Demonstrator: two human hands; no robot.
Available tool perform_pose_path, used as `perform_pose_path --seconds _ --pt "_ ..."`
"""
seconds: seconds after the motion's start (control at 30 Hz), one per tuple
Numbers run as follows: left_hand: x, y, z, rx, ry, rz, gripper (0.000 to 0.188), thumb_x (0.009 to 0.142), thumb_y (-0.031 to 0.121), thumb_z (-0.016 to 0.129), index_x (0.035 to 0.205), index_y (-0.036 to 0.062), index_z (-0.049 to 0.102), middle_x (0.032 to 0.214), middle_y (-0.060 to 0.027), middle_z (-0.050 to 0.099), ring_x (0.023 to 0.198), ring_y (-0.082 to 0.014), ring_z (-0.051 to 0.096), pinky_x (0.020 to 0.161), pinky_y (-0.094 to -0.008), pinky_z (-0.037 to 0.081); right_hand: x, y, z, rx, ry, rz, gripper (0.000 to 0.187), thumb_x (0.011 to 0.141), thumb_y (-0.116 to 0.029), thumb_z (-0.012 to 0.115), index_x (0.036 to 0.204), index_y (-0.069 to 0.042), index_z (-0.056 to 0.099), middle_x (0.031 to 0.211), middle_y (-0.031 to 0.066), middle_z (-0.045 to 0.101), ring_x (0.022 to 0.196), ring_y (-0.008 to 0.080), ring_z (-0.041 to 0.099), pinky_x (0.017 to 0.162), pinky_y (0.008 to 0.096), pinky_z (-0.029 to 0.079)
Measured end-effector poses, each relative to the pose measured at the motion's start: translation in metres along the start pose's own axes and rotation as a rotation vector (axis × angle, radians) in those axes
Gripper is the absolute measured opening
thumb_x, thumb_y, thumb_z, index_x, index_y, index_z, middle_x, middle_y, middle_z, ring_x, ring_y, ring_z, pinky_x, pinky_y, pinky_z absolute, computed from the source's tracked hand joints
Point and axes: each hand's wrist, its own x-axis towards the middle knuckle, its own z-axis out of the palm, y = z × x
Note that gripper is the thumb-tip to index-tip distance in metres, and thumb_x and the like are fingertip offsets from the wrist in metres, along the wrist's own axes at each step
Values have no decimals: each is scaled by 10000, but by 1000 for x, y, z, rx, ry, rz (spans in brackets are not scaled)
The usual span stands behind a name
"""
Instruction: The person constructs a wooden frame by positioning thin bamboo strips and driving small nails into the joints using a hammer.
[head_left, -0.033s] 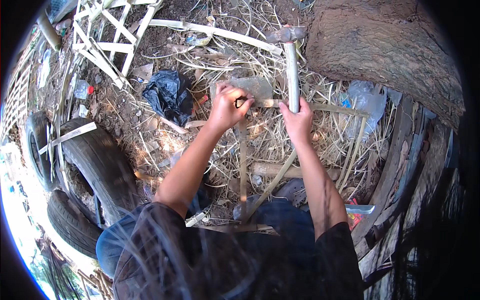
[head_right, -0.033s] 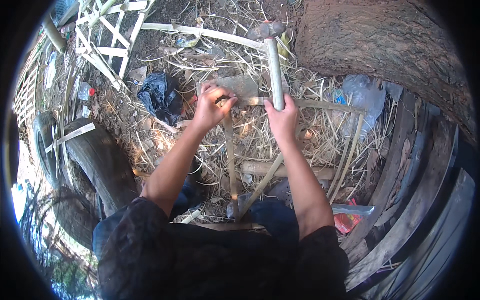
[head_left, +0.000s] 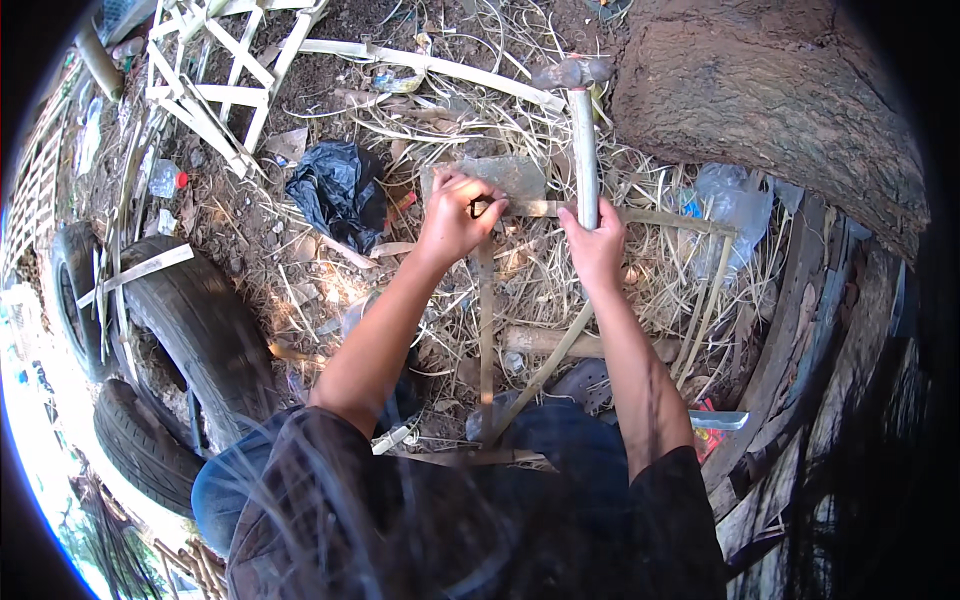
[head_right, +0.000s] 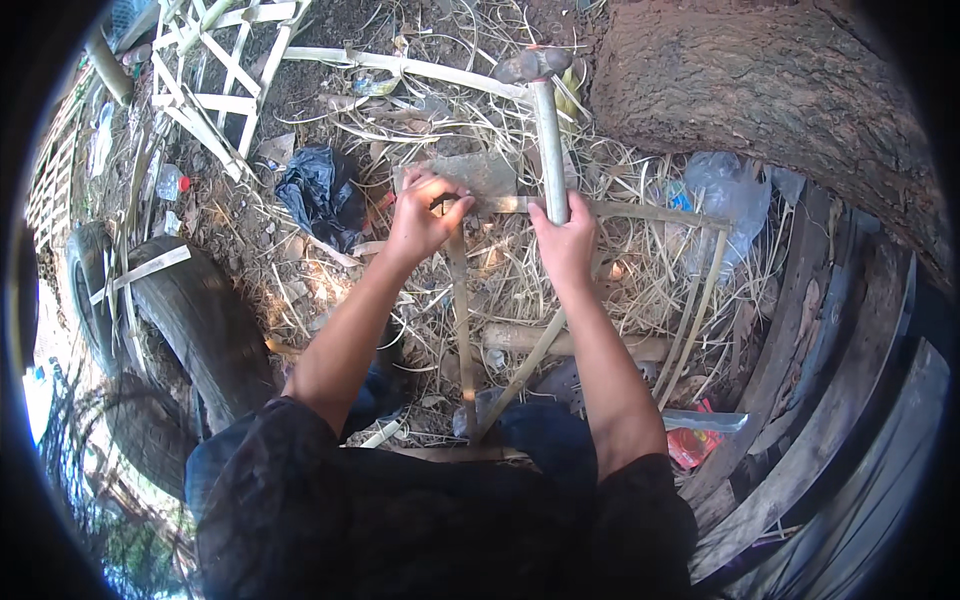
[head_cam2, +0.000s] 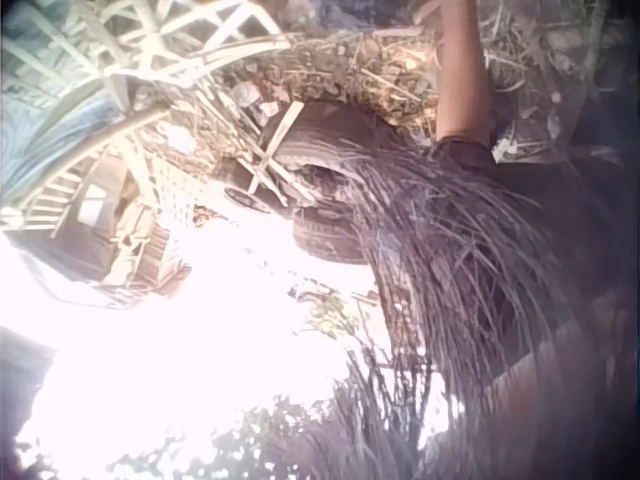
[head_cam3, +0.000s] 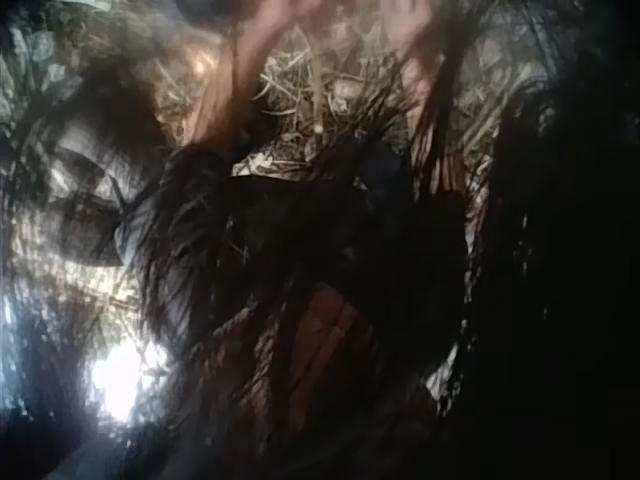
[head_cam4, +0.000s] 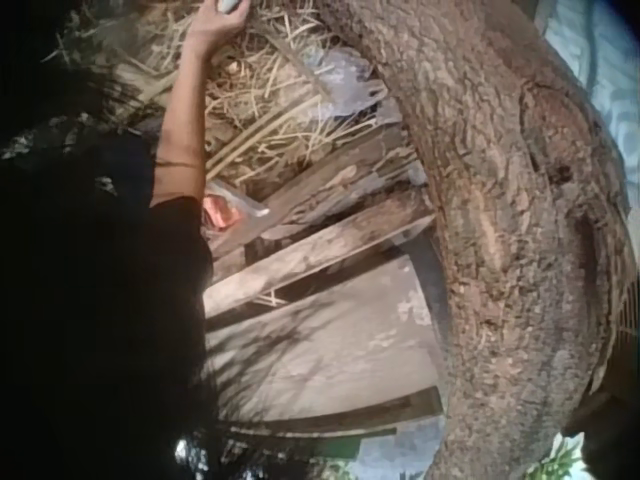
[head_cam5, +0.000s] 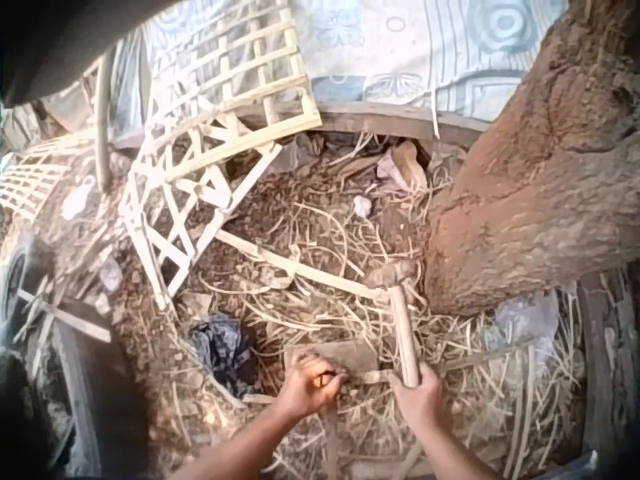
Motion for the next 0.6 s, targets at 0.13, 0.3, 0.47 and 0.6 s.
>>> perform_pose_path --seconds 0.13,0.3,0.47,0.6 --pt "-8 -9 -7 108 370 -21 145 795 158 762 817 44 674 939 -84 693 895 -247 620 886 -396 437 -4 4 -6 -108 -7 -169 206 814 -117 770 963 -11 675 745 31 633 595 102 554 526 273 442" --pt "-14 -27 16 -538 724 -522 171 993 127 577 1082 -16 547 991 -54 577 845 -86 547 755 -235 462 -8 -11 -3 -144 49 -230 244 740 -96 794 892 30 650 837 121 611 741 291 614 698 389 476" --pt "-1 -39 26 -356 887 -452 135 989 94 534 1050 -23 561 973 -74 605 835 -160 559 791 -300 468 -3 -14 -4 -222 30 -289 235 724 -62 797 888 36 661 894 122 633 793 292 637 715 374 489" --pt "9 -36 26 -437 808 -418 108 1014 83 502 1072 -7 520 1079 -79 624 935 -106 585 816 -238 481 3 -21 -6 -253 0 -387 236 727 -54 786 915 43 682 939 122 654 837 291 657 780 379 516"
